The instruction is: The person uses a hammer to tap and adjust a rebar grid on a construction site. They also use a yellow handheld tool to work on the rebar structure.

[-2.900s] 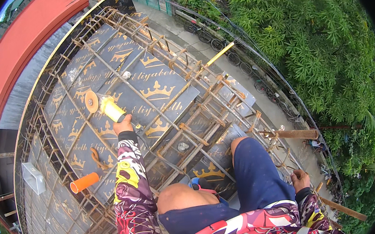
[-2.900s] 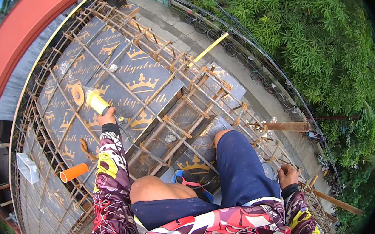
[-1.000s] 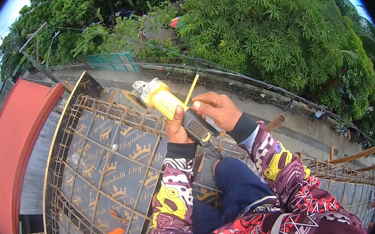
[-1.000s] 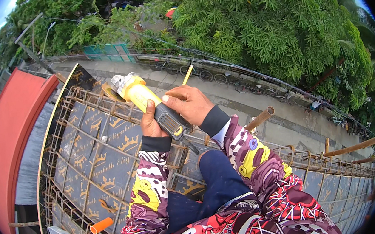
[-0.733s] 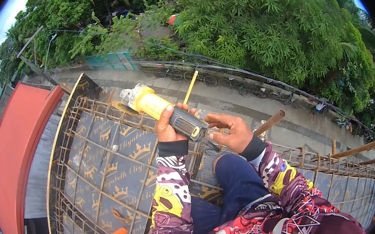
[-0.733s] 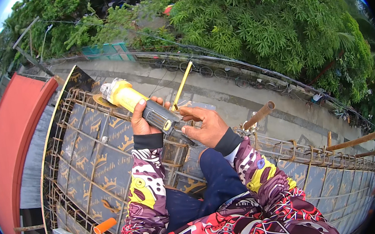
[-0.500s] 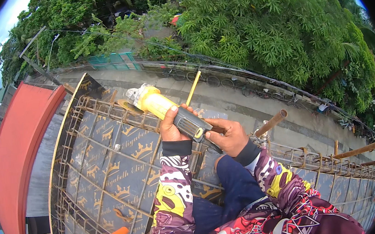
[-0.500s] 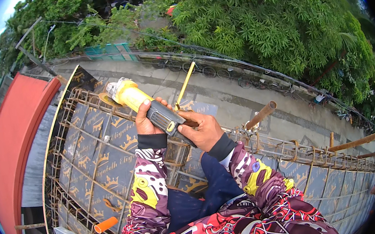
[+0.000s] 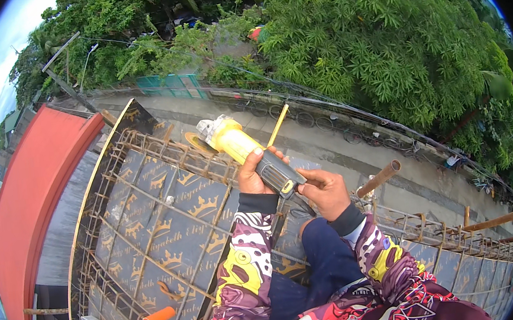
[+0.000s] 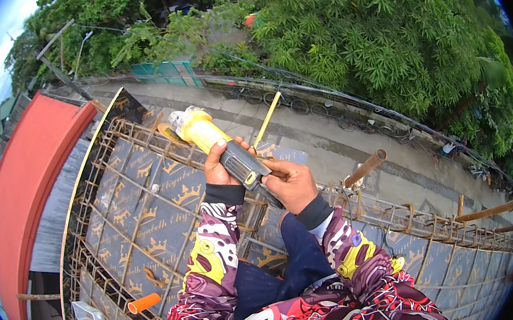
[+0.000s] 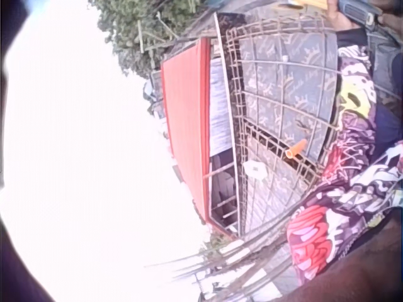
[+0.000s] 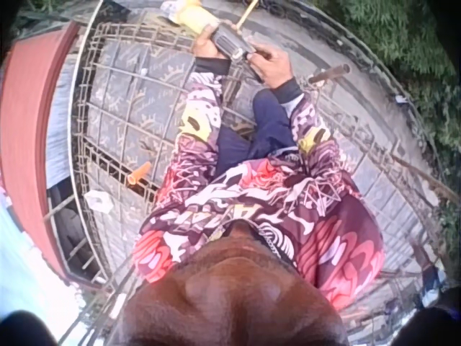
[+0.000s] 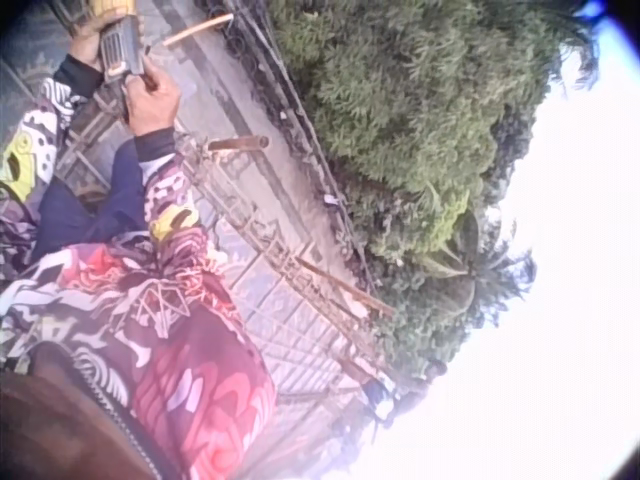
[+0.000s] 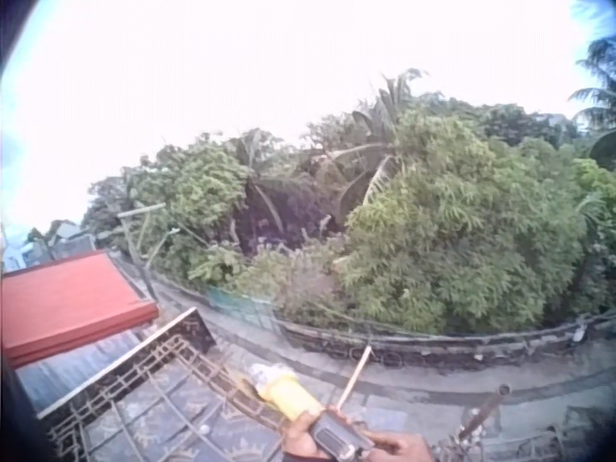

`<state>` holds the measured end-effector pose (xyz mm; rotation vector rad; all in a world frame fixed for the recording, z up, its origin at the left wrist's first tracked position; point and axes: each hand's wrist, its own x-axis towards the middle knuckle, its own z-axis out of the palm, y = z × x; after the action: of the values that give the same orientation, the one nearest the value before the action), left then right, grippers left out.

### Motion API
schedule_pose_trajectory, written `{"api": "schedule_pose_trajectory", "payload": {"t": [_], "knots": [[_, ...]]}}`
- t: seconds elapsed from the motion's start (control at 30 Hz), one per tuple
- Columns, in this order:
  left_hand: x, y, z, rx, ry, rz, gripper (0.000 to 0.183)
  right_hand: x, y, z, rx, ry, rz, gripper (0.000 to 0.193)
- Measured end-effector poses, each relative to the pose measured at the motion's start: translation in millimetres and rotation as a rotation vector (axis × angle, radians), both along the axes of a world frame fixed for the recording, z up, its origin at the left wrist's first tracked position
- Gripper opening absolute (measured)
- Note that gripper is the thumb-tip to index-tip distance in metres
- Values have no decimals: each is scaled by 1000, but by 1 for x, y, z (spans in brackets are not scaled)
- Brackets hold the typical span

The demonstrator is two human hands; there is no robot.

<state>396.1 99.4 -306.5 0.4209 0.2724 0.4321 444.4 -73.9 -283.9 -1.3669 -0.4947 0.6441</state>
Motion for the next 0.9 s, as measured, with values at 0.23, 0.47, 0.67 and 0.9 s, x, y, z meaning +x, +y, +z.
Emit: {"api": "schedule_pose_trajectory", "payload": {"t": [0.23, 0.47, 0.67, 0.9], "knots": [[-1, 0, -9, -16, 11, -30, 35, -7, -1, -8, 57, 78, -31, 35], [14, 4, -8, 54, 39, -51, 33, -20, 4, -9, -131, 65, -287, 28], [15, 12, -48, 131, 35, -7, 35, -24, -13, -19, -201, 84, -284, 29], [21, 37, -38, 355, 13, -161, 37, -25, 8, -27, -154, 145, -332, 36]]}}
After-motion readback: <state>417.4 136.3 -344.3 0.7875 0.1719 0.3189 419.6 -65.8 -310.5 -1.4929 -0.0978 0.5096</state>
